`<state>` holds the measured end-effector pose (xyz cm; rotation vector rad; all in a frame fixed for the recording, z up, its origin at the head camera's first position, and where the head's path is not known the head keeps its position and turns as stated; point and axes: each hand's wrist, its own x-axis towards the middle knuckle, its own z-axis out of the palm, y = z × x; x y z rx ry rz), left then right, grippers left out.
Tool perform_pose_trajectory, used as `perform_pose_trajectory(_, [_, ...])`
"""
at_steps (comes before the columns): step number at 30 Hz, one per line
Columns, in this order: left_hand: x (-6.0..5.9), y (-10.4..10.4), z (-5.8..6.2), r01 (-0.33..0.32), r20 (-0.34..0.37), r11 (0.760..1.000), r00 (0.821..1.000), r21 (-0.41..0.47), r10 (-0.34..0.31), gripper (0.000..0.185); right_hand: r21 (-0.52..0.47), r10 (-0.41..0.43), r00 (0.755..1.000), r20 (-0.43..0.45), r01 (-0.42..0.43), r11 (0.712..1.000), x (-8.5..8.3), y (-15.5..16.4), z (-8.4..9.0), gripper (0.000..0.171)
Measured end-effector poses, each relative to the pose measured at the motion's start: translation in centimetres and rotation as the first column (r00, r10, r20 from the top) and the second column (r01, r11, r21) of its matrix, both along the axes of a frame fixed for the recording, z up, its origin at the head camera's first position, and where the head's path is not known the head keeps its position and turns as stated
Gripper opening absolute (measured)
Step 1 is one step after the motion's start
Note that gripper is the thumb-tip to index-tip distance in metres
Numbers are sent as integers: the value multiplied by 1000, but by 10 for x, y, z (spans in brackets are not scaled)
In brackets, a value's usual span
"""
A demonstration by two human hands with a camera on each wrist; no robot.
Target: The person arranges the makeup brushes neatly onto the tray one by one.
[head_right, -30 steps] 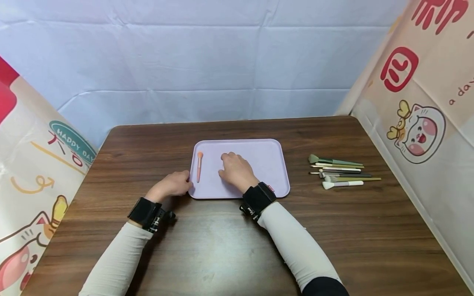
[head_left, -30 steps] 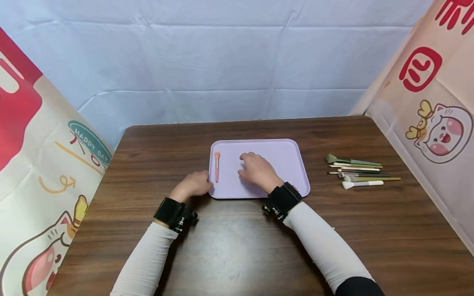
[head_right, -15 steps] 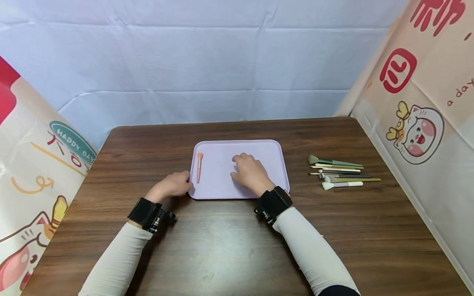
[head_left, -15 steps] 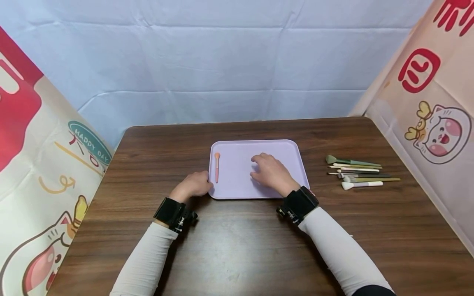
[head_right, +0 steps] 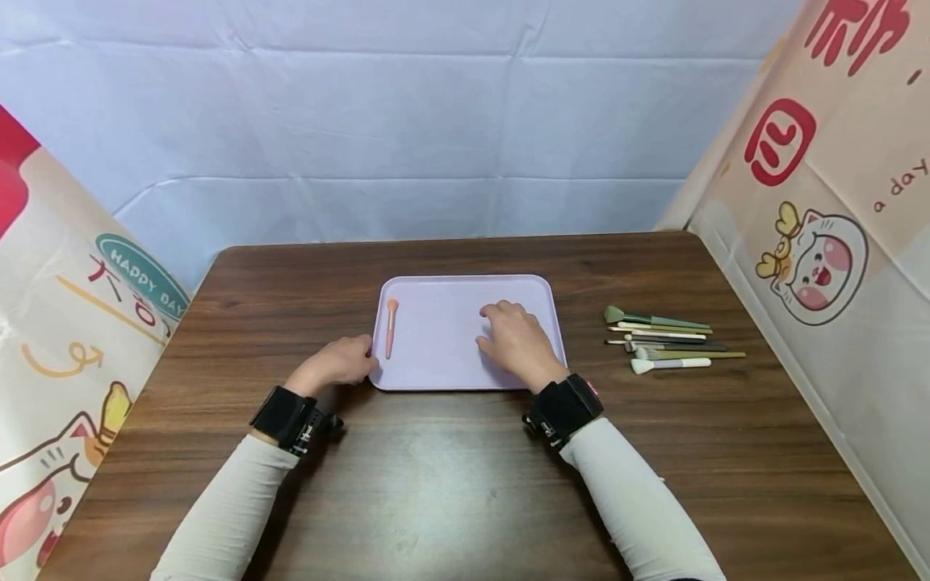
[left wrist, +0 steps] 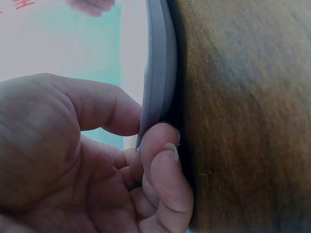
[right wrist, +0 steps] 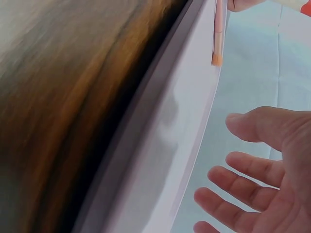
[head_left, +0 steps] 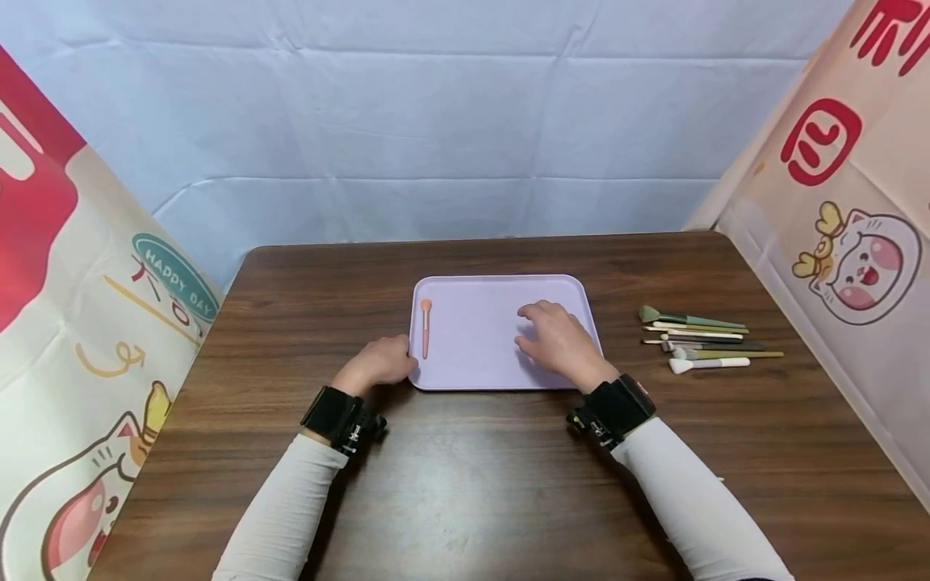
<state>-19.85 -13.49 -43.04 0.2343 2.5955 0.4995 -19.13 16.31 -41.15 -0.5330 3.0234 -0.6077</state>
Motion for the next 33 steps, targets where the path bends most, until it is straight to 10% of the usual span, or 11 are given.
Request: perform_pose_trajectory(33, [2, 0, 1, -3, -14, 1000, 1000, 6, 3, 18, 28, -128, 991, 30, 127, 992, 18, 66, 2, 45])
